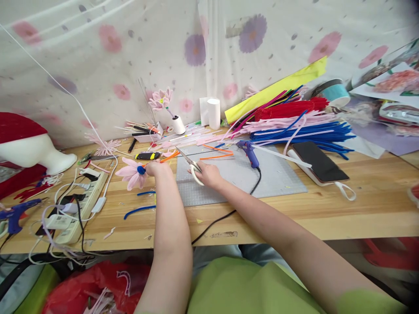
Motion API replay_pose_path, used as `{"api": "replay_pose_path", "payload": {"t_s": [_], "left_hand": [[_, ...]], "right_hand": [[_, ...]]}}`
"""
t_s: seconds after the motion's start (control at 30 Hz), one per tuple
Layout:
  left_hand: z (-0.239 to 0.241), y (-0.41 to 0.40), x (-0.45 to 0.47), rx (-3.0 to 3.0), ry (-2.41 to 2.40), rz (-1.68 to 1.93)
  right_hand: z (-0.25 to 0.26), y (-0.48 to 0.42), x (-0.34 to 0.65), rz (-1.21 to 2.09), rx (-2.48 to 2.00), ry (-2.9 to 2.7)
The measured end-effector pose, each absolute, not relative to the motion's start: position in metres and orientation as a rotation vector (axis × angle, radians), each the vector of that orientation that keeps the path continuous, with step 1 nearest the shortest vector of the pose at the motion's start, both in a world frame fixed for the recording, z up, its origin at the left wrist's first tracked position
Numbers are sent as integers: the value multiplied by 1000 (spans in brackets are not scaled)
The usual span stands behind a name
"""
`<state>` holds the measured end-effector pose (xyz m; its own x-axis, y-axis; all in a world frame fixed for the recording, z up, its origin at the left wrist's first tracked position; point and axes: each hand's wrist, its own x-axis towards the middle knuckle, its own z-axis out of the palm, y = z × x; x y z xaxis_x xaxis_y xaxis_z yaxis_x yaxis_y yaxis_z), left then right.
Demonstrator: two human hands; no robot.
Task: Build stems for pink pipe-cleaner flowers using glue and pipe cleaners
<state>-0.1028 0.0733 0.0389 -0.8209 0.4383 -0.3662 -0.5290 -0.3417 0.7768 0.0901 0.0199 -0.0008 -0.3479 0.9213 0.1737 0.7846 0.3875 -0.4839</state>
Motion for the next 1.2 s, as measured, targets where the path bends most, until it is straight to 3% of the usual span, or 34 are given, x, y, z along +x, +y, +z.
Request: {"api": "replay_pose_path", "payload": {"t_s": [0.2, 0.33, 0.5, 0.73, 1.2], "left_hand": [[60, 55, -96, -48, 1170, 2178], [57, 44, -72, 272, 968, 1883], [32, 36, -28, 403, 954, 1591], [3, 29, 14, 415, 1065, 1544], [-3, 26, 15, 453, 1206, 1475]], "right_hand": [[-1, 25, 122, 276, -1659, -2326], [-3, 31, 143, 186, -1603, -2417], [-1, 37, 152, 393, -1451, -2306], [-8, 30, 122, 1070, -1169, -1818], [-20, 28, 106, 1113, -1346, -1590]]}}
